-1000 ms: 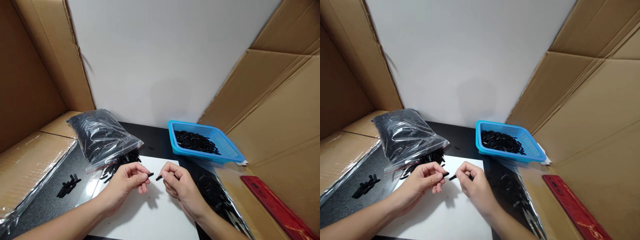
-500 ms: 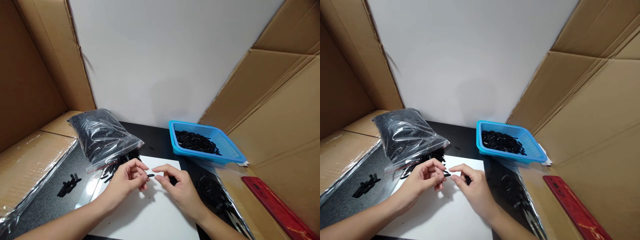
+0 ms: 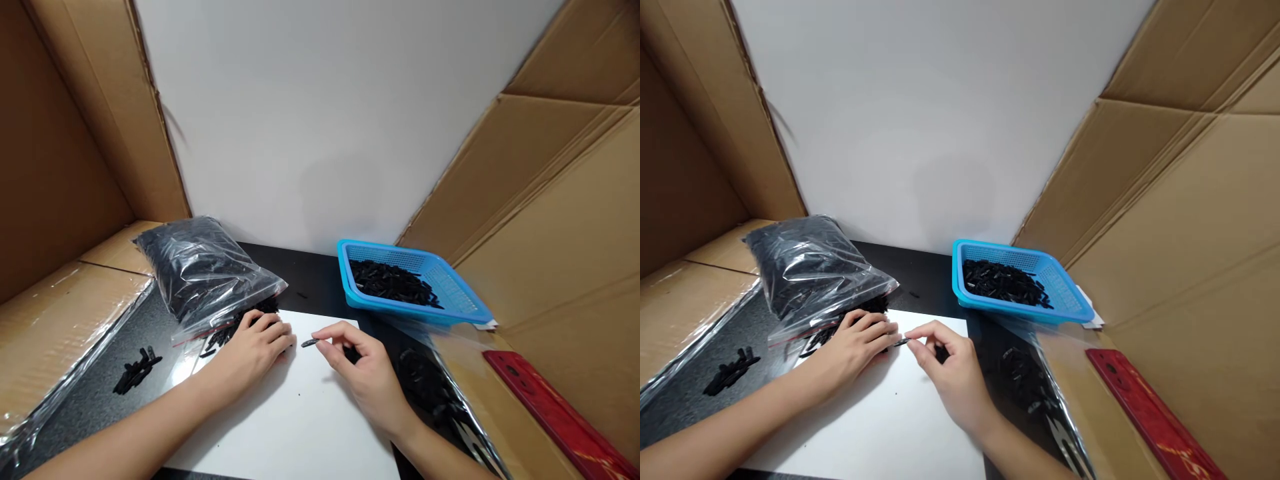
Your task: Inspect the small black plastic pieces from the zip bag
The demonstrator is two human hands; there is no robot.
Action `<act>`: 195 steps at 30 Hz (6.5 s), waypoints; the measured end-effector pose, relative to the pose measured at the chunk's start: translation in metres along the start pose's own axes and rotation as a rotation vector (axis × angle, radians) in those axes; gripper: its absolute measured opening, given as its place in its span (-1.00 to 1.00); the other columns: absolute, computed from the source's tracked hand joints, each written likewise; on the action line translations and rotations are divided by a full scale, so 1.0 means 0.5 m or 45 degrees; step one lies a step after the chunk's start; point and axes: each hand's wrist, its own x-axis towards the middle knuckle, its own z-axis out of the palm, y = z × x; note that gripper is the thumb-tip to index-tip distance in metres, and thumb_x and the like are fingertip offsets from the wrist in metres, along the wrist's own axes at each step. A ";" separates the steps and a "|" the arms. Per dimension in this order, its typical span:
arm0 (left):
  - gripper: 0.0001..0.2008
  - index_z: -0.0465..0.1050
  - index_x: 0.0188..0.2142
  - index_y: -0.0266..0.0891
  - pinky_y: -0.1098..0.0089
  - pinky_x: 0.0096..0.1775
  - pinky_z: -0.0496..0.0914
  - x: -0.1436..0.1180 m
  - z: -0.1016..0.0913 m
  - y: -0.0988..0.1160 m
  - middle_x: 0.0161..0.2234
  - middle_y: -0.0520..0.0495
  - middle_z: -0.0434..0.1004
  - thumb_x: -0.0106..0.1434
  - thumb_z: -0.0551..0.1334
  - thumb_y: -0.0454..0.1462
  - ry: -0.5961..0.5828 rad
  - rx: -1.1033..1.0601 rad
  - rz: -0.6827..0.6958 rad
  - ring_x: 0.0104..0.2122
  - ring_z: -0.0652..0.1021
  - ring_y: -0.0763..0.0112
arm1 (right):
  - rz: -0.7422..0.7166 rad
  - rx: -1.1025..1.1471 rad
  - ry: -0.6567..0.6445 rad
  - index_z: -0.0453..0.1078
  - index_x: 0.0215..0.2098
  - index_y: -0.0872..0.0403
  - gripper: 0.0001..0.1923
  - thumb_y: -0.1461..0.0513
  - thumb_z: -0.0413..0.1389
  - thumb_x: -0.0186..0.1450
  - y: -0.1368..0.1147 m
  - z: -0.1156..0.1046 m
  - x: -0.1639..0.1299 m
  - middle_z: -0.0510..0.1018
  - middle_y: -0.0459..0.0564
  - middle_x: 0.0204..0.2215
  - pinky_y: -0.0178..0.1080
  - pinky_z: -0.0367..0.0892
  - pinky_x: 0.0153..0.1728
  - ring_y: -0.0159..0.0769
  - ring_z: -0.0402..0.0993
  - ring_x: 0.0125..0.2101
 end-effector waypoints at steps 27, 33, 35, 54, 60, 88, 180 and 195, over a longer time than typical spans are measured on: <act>-0.76 0.40 -0.30 -0.18 0.42 -0.33 0.30 0.012 -0.037 0.007 -0.40 0.01 0.41 0.33 0.01 -0.44 0.562 -0.516 -0.351 -0.39 0.45 0.43 | 0.520 0.762 -0.171 0.24 -0.43 0.05 -0.68 0.04 0.23 0.19 -0.026 0.015 0.001 0.15 -0.35 -0.78 -0.41 -0.30 -0.69 -0.57 -0.22 -0.74; -0.89 0.41 -0.21 -0.18 0.49 -0.53 0.21 0.014 -0.049 0.048 -0.47 0.06 0.43 0.32 0.15 -0.23 0.351 -1.307 -0.750 -0.55 0.38 0.50 | 0.590 1.053 -0.272 0.16 -0.56 0.06 -0.72 0.12 0.12 0.16 -0.025 0.006 0.005 0.37 -0.19 -0.70 -0.40 -0.24 -0.70 -0.60 -0.12 -0.78; -0.83 0.39 -0.14 -0.17 0.50 -0.54 0.23 0.016 -0.054 0.058 -0.42 0.03 0.47 0.31 0.17 -0.19 0.311 -1.507 -0.806 -0.52 0.39 0.49 | 0.573 1.014 -0.282 0.12 -0.59 0.05 -0.65 0.05 0.10 0.20 -0.023 0.005 0.006 0.36 -0.19 -0.71 -0.39 -0.23 -0.71 -0.59 -0.14 -0.78; -0.84 0.45 -0.28 -0.22 0.37 -0.25 0.40 0.018 -0.030 0.063 -0.32 -0.04 0.55 0.16 0.32 -0.22 0.364 -1.752 -0.892 -0.31 0.55 0.34 | -0.111 -0.279 -0.161 0.56 -0.24 0.03 -0.84 0.19 0.23 0.21 -0.004 0.013 -0.004 0.32 -0.23 -0.67 -0.35 0.12 -0.57 -0.41 0.15 -0.66; -0.83 0.47 -0.26 -0.19 0.41 -0.23 0.41 0.013 -0.026 0.081 -0.27 -0.01 0.52 0.16 0.35 -0.21 0.424 -1.743 -0.879 -0.23 0.52 0.35 | -0.262 -0.301 -0.090 0.58 -0.26 0.03 -0.87 0.22 0.18 0.28 0.001 0.026 -0.019 0.63 -0.07 -0.48 -0.33 0.21 -0.57 -0.39 0.26 -0.64; -0.67 0.53 -0.11 -0.08 0.22 0.09 0.32 -0.003 -0.014 0.041 0.02 -0.09 0.48 0.30 0.08 -0.44 -0.091 -0.752 -0.086 0.08 0.42 0.22 | -0.572 -0.278 0.124 0.57 -0.30 0.12 -0.90 0.33 0.19 0.28 -0.020 0.003 -0.019 0.65 -0.07 -0.51 -0.38 0.25 -0.64 -0.44 0.32 -0.68; -0.65 0.32 -0.51 -0.21 0.54 -0.60 0.01 0.013 -0.046 0.072 -0.74 0.20 0.21 0.14 0.34 -0.03 0.216 -1.865 -0.941 -0.68 0.14 0.60 | -0.317 -0.938 -0.235 0.51 -0.21 -0.02 -0.88 0.19 0.16 0.30 -0.068 -0.088 0.004 0.43 -0.17 -0.68 -0.34 0.11 -0.65 -0.36 0.32 -0.70; -0.70 0.46 -0.42 -0.22 0.45 -0.45 0.20 0.008 -0.053 0.060 -0.62 0.08 0.37 0.27 0.21 -0.04 0.062 -1.548 -0.754 -0.57 0.33 0.46 | -0.288 -0.296 -0.106 0.56 -0.35 0.09 -0.82 0.19 0.15 0.31 -0.047 -0.013 -0.012 0.49 -0.12 -0.62 -0.34 0.13 -0.61 -0.42 0.22 -0.66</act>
